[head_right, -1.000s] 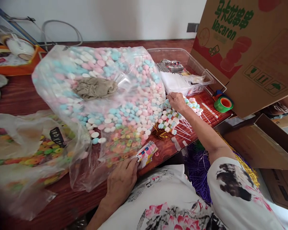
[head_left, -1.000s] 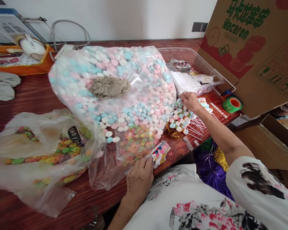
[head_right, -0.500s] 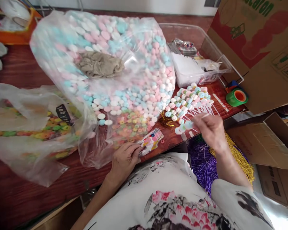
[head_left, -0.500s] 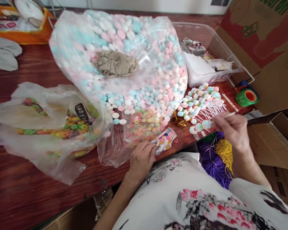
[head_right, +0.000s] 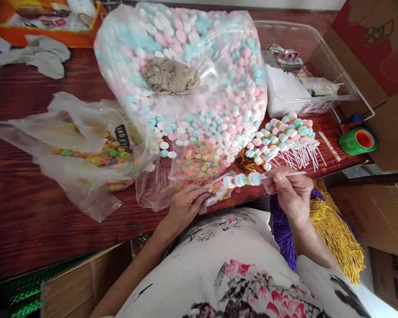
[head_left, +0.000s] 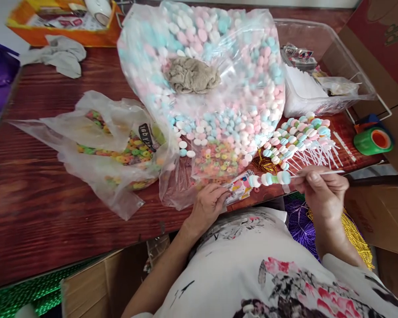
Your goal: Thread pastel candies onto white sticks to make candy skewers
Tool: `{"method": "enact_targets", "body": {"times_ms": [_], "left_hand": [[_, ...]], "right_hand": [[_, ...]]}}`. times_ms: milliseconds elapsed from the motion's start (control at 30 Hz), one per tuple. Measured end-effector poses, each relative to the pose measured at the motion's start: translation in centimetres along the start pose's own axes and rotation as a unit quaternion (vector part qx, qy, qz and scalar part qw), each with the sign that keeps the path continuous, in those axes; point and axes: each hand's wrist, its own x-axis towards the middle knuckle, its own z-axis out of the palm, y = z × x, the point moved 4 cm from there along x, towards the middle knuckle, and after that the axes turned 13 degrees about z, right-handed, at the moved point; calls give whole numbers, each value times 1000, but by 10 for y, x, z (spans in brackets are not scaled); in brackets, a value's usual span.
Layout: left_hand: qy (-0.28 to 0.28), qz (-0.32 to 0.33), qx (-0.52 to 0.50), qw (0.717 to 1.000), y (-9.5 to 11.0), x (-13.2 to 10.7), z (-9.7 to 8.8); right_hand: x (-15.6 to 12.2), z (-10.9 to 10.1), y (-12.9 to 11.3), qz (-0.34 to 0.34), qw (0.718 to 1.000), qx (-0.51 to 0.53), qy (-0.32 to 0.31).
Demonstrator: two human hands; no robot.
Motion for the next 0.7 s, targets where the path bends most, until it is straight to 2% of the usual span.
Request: {"method": "enact_targets", "body": {"times_ms": [100,200,367,433,600,700], "left_hand": [[24,5,-10,1000,0,-3,1],[38,3,-22,999,1,-5,1],[49,-21,-1,999,2,-7,1],[51,-15,4,999,3,-7,2],[56,23,30,998,9,-7,2],[38,75,58,995,14,-6,2]], "right_hand": [[6,24,26,36,998,37,-31],[6,35,44,55,995,68,-38],[1,23,51,85,989,120,24],[1,20,53,98,987,122,28],[3,20,61,105,991,82,-21],[3,21,57,75,993,41,-76]]}}
